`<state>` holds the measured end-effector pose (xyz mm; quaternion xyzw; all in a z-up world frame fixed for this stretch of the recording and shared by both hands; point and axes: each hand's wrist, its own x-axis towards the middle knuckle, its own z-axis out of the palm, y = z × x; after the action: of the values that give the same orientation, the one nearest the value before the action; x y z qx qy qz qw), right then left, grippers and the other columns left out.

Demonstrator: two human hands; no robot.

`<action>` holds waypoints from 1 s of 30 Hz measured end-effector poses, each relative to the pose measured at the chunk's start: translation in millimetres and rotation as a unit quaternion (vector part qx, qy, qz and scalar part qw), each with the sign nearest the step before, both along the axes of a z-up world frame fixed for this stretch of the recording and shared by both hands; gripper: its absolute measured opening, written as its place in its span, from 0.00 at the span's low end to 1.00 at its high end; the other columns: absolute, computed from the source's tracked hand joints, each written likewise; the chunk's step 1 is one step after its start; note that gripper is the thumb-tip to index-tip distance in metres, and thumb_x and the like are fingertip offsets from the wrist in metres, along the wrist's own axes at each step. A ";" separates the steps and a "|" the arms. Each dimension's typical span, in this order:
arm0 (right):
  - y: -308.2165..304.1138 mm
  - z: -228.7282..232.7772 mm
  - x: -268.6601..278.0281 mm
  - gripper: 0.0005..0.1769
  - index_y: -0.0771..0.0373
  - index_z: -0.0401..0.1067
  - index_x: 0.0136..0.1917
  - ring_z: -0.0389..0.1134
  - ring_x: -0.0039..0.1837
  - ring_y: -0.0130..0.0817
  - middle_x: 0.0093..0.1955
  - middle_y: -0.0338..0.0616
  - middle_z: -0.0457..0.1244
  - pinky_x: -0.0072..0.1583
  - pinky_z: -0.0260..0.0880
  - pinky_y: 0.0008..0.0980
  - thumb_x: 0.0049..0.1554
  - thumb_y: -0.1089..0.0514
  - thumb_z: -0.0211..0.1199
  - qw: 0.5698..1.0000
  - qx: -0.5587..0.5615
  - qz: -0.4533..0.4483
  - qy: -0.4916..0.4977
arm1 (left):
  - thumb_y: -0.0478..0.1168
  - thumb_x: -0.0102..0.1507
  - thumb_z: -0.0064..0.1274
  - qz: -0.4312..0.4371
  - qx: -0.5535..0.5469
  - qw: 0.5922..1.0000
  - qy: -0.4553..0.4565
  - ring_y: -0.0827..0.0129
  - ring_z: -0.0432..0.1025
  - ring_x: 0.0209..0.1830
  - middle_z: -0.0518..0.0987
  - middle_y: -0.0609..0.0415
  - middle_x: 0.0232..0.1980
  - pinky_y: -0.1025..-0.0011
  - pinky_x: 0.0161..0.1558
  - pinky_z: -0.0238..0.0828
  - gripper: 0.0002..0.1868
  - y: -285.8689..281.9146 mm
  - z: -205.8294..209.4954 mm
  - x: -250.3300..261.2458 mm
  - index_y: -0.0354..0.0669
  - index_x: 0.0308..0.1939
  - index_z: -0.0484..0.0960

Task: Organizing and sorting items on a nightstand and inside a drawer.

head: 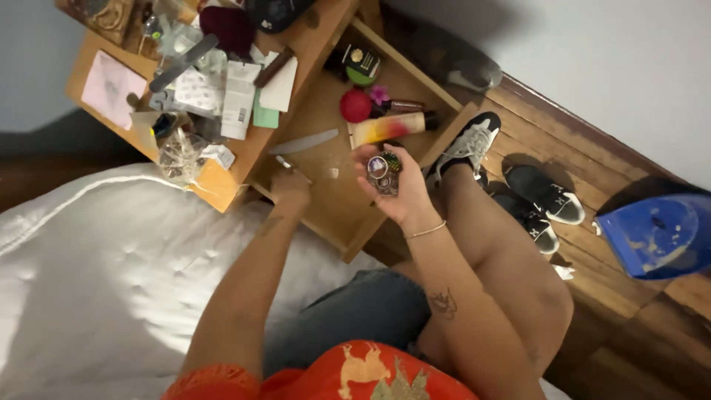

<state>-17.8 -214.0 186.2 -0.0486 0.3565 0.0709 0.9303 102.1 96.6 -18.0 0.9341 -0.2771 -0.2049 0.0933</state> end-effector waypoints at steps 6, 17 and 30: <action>-1.8 5.1 7.7 0.20 0.66 0.76 0.54 0.73 0.53 0.37 0.58 0.49 0.71 0.53 0.77 0.36 0.63 0.48 0.53 1.000 0.000 -0.004 0.001 | 0.42 0.65 0.48 -0.060 0.339 0.928 -0.140 0.58 0.66 0.63 0.81 0.53 0.58 0.57 0.59 0.55 0.15 -45.3 11.7 -1.1 0.47 0.52 0.86; -5.3 -3.3 3.0 0.21 0.66 0.75 0.53 0.73 0.53 0.38 0.59 0.52 0.70 0.51 0.78 0.36 0.63 0.47 0.51 1.000 -0.004 -0.014 -0.017 | 0.38 0.68 0.47 -0.051 0.367 0.929 0.008 0.64 0.79 0.51 0.86 0.56 0.49 0.57 0.66 0.54 0.14 -70.4 39.9 1.9 0.55 0.43 0.90; -8.6 -6.3 -0.1 0.21 0.67 0.75 0.53 0.73 0.54 0.39 0.59 0.55 0.70 0.52 0.78 0.36 0.63 0.48 0.52 0.999 -0.008 -0.036 -0.009 | 0.38 0.66 0.51 0.089 0.173 0.981 0.006 0.57 0.80 0.46 0.86 0.50 0.46 0.60 0.45 0.74 0.10 -54.7 44.6 -6.4 0.50 0.45 0.88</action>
<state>-17.9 -222.6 179.8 -0.0441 0.3503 0.0340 0.9350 95.7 41.9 26.7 0.9557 -0.1529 -0.2466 -0.0499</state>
